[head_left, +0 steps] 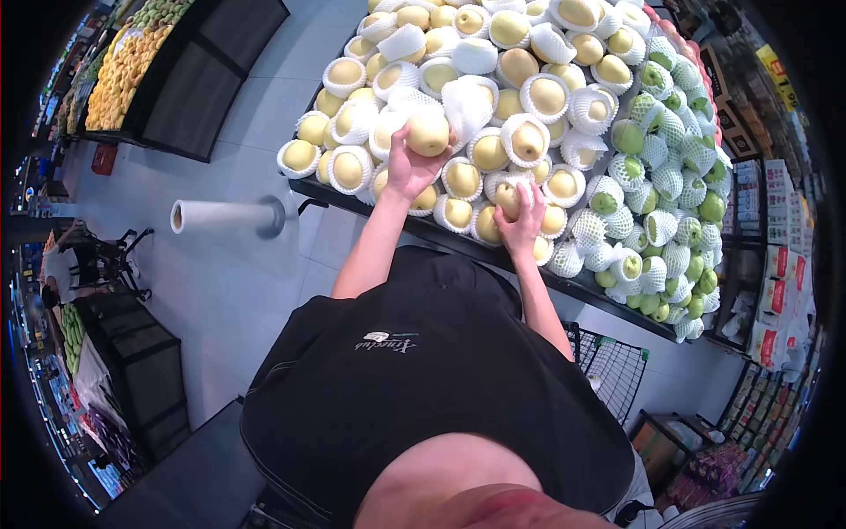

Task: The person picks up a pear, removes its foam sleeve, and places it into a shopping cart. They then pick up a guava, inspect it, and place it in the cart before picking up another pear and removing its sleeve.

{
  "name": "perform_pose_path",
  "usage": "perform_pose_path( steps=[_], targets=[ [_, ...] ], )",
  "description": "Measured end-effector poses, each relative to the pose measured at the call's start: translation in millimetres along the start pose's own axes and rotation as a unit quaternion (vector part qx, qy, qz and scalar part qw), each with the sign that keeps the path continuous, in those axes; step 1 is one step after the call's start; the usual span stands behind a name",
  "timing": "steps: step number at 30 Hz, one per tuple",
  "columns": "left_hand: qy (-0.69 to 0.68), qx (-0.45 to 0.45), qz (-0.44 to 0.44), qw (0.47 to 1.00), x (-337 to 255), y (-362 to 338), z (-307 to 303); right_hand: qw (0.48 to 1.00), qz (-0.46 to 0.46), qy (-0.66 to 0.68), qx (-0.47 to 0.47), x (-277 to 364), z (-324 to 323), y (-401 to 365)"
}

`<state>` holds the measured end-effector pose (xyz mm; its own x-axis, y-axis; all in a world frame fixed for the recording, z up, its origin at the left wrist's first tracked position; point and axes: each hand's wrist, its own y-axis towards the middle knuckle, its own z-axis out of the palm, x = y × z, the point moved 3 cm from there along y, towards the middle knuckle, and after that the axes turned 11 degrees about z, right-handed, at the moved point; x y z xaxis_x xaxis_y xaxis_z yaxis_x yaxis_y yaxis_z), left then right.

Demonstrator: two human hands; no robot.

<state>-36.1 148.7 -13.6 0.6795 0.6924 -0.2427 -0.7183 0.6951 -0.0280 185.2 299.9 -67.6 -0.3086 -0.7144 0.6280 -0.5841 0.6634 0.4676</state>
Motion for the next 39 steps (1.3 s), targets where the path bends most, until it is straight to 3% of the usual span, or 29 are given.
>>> perform_pose_path(
  steps=[3, 6, 11, 14, 17, 20, 22, 24, 27, 30, 32, 34, 36, 38, 39],
  targets=[
    [-0.138, -0.002, -0.038, 0.99, -0.9, -9.0, -1.3, 1.0, 0.002, -0.013, -0.009, 0.6, 3.0, -0.7],
    [-0.199, 0.054, -0.061, 0.977, -4.4, -9.2, -8.2, 1.0, -0.005, -0.01, -0.016, 1.0, 5.8, -1.3],
    [-0.177, 0.04, -0.104, 0.978, -2.3, -6.8, -21.1, 0.999, 0.004, -0.022, -0.026, 5.5, 8.7, -3.0],
    [-0.109, 0.043, -0.124, 0.985, 0.7, -4.5, -25.7, 0.999, 0.019, -0.031, 0.02, 12.9, 2.6, 2.6],
    [0.037, 0.011, -0.102, 0.994, 4.1, -3.0, -25.6, 0.996, 0.036, -0.064, -0.042, 49.3, -19.1, 7.4],
    [0.191, -0.016, -0.058, 0.98, 19.8, 0.9, -35.9, 0.994, 0.062, 0.029, -0.086, 83.1, -17.5, 0.4],
    [0.216, 0.013, -0.043, 0.975, 25.4, -1.3, -30.6, 0.967, 0.174, 0.168, 0.077, 103.8, 3.2, -0.8],
    [0.264, 0.022, -0.037, 0.964, 26.6, -5.2, -21.6, 0.963, 0.203, 0.152, 0.09, 119.3, 24.9, -5.6],
    [0.356, 0.076, -0.029, 0.931, 18.8, -10.2, -9.7, 0.9, 0.31, 0.305, 0.04, 112.0, 45.7, -13.9],
    [0.467, 0.153, 0.006, 0.871, 9.7, -18.6, 11.5, 0.841, 0.342, 0.405, 0.11, 102.0, 39.5, -3.5],
    [0.544, 0.199, 0.044, 0.814, 9.8, -24.5, 18.8, 0.775, 0.337, 0.52, 0.119, 106.6, 38.6, 4.7],
    [0.624, 0.271, 0.128, 0.722, 7.1, -34.5, 42.6, 0.641, 0.385, 0.652, 0.122, 128.7, 29.2, 15.4],
    [0.674, 0.376, 0.177, 0.611, 6.3, -39.8, 55.7, 0.569, 0.402, 0.705, 0.131, 114.7, 38.5, 19.7],
    [0.711, 0.355, 0.189, 0.577, -10.2, -40.5, 60.0, 0.495, 0.44, 0.739, 0.121, 94.3, 44.3, 14.0],
    [0.728, 0.344, 0.193, 0.56, -19.9, -39.8, 59.8, 0.504, 0.49, 0.706, 0.086, 113.6, 34.8, 20.0]
  ],
)
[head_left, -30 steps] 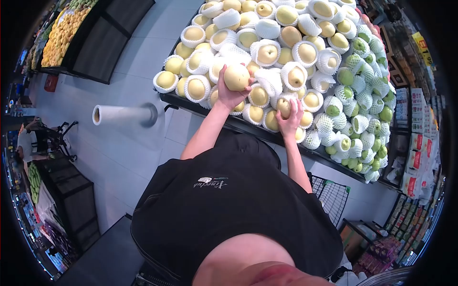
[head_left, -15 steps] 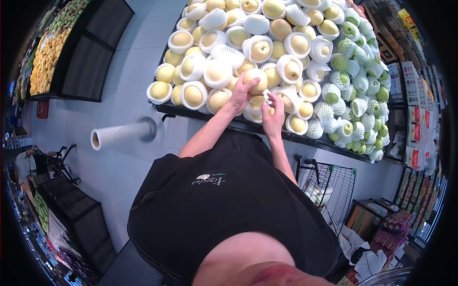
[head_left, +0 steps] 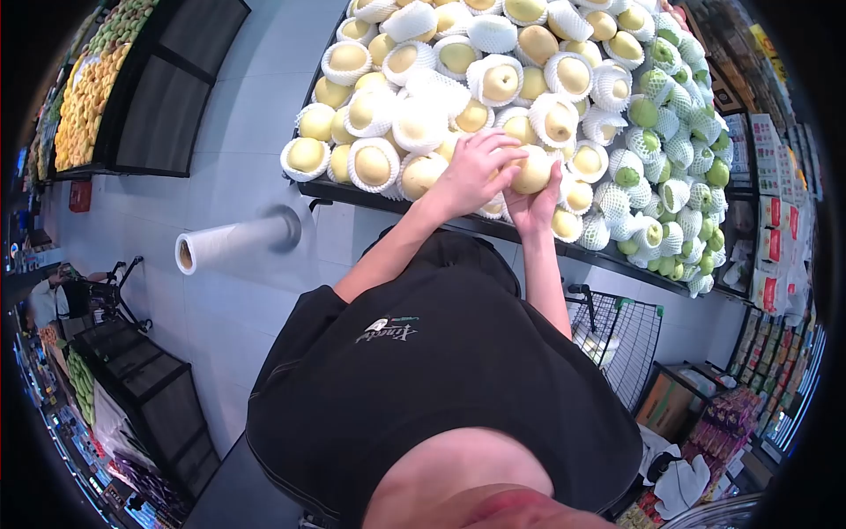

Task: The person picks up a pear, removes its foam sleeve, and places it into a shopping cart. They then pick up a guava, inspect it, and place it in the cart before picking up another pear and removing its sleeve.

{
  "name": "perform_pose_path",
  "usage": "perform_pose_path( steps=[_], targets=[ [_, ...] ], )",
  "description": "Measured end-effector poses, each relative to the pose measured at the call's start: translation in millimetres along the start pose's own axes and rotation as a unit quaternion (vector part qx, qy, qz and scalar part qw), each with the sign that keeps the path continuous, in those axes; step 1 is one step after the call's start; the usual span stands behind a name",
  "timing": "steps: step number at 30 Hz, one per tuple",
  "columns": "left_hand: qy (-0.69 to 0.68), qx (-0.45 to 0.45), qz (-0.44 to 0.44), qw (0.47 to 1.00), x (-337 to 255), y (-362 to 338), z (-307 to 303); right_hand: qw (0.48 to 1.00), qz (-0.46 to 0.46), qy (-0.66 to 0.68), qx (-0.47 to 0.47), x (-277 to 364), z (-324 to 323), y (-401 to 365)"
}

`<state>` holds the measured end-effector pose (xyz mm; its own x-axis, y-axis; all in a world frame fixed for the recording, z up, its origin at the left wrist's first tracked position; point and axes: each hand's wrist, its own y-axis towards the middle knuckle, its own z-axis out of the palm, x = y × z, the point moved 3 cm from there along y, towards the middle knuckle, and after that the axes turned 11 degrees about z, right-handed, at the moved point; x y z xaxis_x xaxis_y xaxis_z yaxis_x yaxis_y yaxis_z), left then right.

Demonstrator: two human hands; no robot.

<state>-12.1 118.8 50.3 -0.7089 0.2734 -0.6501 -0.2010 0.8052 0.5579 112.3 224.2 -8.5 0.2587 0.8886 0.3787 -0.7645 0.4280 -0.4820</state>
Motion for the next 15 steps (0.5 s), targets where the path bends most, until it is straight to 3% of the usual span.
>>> perform_pose_path(
  steps=[2, 3, 7, 10, 13, 15],
  targets=[
    [0.0, -0.045, -0.035, 0.998, 23.7, -12.2, -0.4, 0.998, 0.035, -0.004, 0.052, 6.4, -16.5, -0.5],
    [0.031, -0.025, -0.048, 0.998, 28.8, -19.5, 2.1, 0.996, 0.051, -0.005, 0.078, 10.2, -22.0, -3.1],
    [0.156, 0.047, -0.056, 0.985, 34.0, -27.6, 21.8, 0.997, 0.067, -0.019, 0.039, 17.1, -41.8, -13.9],
    [0.227, 0.077, -0.052, 0.969, 54.2, -29.6, 46.4, 0.997, 0.053, -0.04, 0.04, 18.8, -38.5, -22.5],
    [0.205, 0.094, -0.074, 0.971, 67.8, -28.9, 55.0, 0.994, 0.022, -0.09, 0.063, 17.7, -41.3, -24.5],
    [0.226, 0.065, -0.048, 0.971, 77.1, -28.0, 60.9, 0.987, 0.003, -0.146, 0.063, 19.7, -42.8, -25.7]
  ],
)
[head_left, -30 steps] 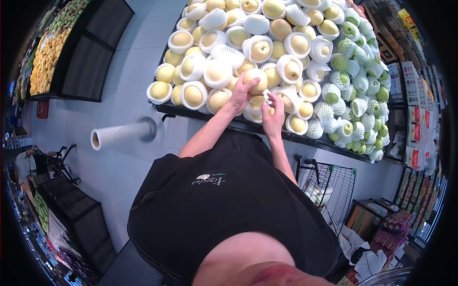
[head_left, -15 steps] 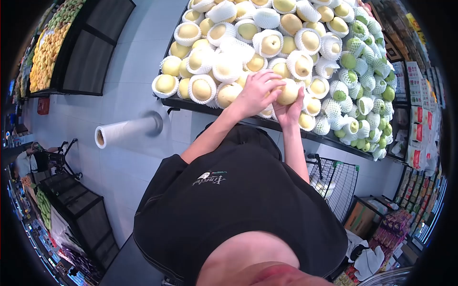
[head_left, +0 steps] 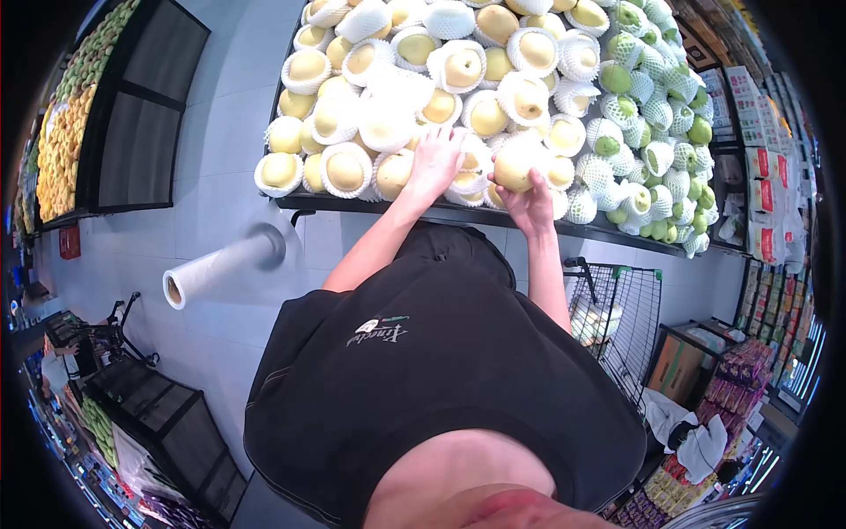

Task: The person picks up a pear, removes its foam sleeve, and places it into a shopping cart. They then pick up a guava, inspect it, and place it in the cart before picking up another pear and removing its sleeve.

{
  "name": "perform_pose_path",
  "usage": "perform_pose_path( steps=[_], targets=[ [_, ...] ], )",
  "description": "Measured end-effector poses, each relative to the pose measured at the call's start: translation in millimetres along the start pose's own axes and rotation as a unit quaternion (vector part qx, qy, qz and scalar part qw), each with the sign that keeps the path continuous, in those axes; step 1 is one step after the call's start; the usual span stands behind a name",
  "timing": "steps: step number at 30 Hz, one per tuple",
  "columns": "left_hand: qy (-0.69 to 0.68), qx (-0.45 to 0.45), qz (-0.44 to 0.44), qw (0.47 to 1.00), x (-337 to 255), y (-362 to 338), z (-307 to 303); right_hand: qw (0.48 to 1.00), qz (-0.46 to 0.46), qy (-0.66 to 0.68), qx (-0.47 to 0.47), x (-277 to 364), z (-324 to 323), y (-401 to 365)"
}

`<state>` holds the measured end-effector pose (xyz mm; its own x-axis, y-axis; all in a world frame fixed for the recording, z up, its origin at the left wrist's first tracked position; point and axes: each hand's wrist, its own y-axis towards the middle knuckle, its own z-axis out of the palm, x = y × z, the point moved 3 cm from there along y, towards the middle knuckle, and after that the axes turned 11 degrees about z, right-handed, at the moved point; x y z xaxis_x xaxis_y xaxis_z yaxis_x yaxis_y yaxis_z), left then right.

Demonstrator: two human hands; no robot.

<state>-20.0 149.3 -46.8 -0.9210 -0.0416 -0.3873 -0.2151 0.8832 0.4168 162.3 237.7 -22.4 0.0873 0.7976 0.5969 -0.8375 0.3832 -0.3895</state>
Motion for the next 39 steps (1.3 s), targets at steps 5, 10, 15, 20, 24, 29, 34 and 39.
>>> perform_pose_path(
  steps=[5, 10, 15, 20, 24, 29, 34, 39],
  targets=[
    [-0.089, -0.093, -0.114, 0.985, -4.9, 10.9, -28.2, 0.998, -0.033, -0.043, 0.009, 0.9, 11.2, -9.4],
    [-0.475, -0.171, -0.261, 0.823, -11.0, 17.6, -45.2, 0.992, -0.107, -0.029, -0.064, -6.4, 7.1, -2.3],
    [-0.551, -0.2, -0.112, 0.802, -3.8, 7.9, -25.4, 0.998, -0.05, 0.003, -0.04, -0.5, -7.9, 11.8],
    [-0.144, -0.174, -0.017, 0.974, -22.7, 12.1, -38.0, 0.992, -0.056, -0.098, -0.052, -9.5, 32.4, 13.0],
    [-0.517, -0.103, -0.288, 0.799, -32.0, 11.3, -61.9, 0.995, -0.059, -0.058, -0.06, -14.6, 40.8, 16.9],
    [-0.431, -0.142, -0.038, 0.89, -49.4, 9.5, -64.8, 0.966, -0.107, -0.209, -0.104, -13.2, 37.5, 20.1],
    [-0.458, -0.166, -0.041, 0.872, -59.8, 11.0, -70.2, 0.931, -0.112, -0.293, -0.189, -19.8, 31.5, 21.8],
    [-0.45, -0.166, -0.034, 0.877, -58.0, 7.5, -70.6, 0.964, -0.134, -0.205, -0.107, -16.6, 55.4, 16.9]
  ],
)
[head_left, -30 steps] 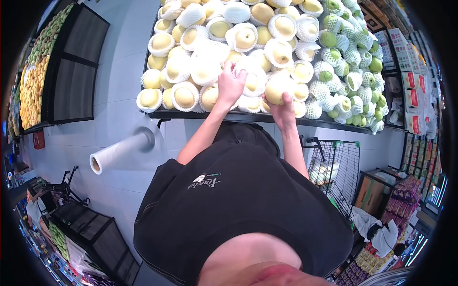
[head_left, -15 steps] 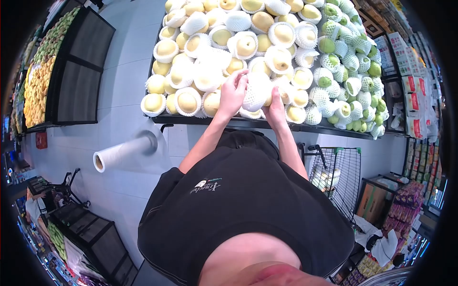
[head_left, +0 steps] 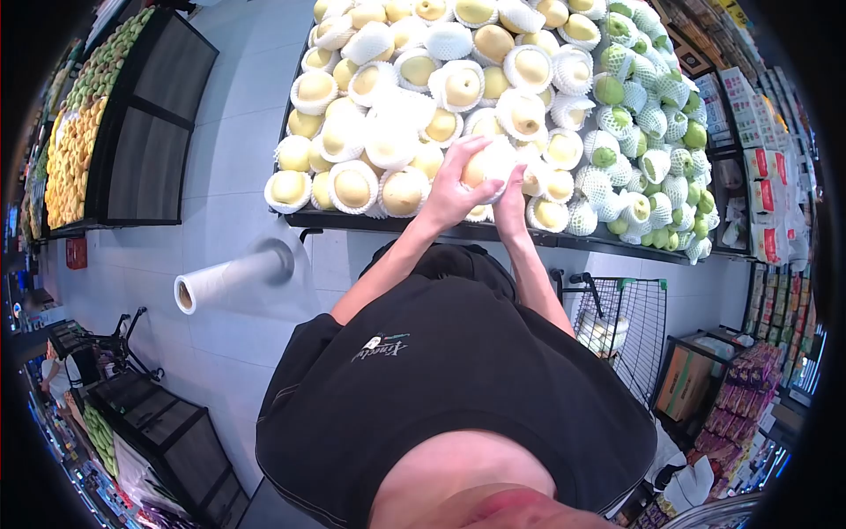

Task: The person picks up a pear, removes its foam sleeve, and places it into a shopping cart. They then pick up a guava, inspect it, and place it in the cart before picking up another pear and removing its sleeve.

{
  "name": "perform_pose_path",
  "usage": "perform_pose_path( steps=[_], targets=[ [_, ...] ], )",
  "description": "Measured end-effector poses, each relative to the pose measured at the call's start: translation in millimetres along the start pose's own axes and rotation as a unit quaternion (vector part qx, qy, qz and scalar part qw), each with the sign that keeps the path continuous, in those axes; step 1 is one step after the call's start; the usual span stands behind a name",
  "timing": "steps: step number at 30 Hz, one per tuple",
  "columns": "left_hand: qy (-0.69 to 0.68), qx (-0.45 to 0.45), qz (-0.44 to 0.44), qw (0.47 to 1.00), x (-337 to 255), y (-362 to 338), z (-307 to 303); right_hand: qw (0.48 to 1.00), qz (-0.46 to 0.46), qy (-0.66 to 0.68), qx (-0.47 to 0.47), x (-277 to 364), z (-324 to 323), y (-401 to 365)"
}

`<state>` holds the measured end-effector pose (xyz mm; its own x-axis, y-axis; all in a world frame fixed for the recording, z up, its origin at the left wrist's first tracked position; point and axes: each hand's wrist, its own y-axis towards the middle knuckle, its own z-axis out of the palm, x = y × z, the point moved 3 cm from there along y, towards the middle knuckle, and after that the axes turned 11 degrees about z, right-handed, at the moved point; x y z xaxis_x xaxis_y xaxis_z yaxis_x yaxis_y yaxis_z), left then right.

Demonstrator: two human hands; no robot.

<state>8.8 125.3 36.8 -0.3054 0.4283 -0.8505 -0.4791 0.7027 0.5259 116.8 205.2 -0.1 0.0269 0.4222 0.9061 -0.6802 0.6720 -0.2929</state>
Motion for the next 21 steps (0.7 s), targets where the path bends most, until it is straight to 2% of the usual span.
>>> perform_pose_path(
  steps=[1, 3, 4, 6, 7, 8, 10, 11, 13, 14, 15, 18, 21],
  targets=[
    [0.067, 0.013, 0.043, 0.997, -2.8, 0.8, -0.6, 1.0, 0.016, 0.009, 0.016, -1.7, -1.2, 0.3],
    [0.011, 0.0, 0.011, 1.0, 5.7, -1.5, -1.3, 0.997, 0.047, 0.027, 0.049, -3.7, -4.8, 1.3],
    [-0.018, -0.007, -0.006, 1.0, 10.9, -4.1, -0.6, 0.998, 0.038, -0.027, 0.035, -3.2, -4.1, 1.9],
    [-0.199, -0.104, -0.114, 0.968, 27.5, -10.5, 3.0, 0.991, 0.016, -0.134, 0.006, 2.0, 1.8, 4.6],
    [-0.285, -0.15, -0.168, 0.932, 34.8, -14.0, 7.2, 0.996, 0.025, -0.081, -0.009, 4.2, 6.3, 4.7],
    [-0.354, -0.192, -0.177, 0.898, 39.4, -16.5, 12.1, 0.999, 0.033, -0.026, -0.025, 6.9, 13.3, 4.4],
    [-0.309, -0.188, -0.151, 0.92, 49.5, -21.5, 14.9, 0.996, 0.015, 0.075, -0.038, -7.5, 14.3, 14.3],
    [-0.285, -0.189, -0.135, 0.93, 54.9, -22.0, 14.7, 0.995, 0.023, 0.1, -0.01, -9.7, 13.2, 18.8],
    [-0.067, -0.088, -0.088, 0.99, 39.0, -17.8, 7.7, 0.987, 0.043, 0.151, 0.045, -10.0, 10.2, 21.5],
    [0.046, -0.037, -0.057, 0.997, 37.7, -17.2, 2.2, 0.986, 0.054, 0.148, 0.05, -5.4, 3.9, 24.3],
    [0.157, 0.015, -0.026, 0.987, 37.1, -16.3, -2.0, 0.988, 0.059, 0.125, 0.061, -2.2, -2.3, 29.0],
    [0.2, 0.042, -0.006, 0.979, 44.5, -8.9, -11.6, 0.994, 0.061, 0.032, 0.087, 15.1, -7.8, 31.3],
    [0.269, 0.08, -0.006, 0.96, 42.9, -2.7, -26.2, 0.98, 0.005, -0.197, 0.039, 34.4, -1.9, 40.7]
  ],
)
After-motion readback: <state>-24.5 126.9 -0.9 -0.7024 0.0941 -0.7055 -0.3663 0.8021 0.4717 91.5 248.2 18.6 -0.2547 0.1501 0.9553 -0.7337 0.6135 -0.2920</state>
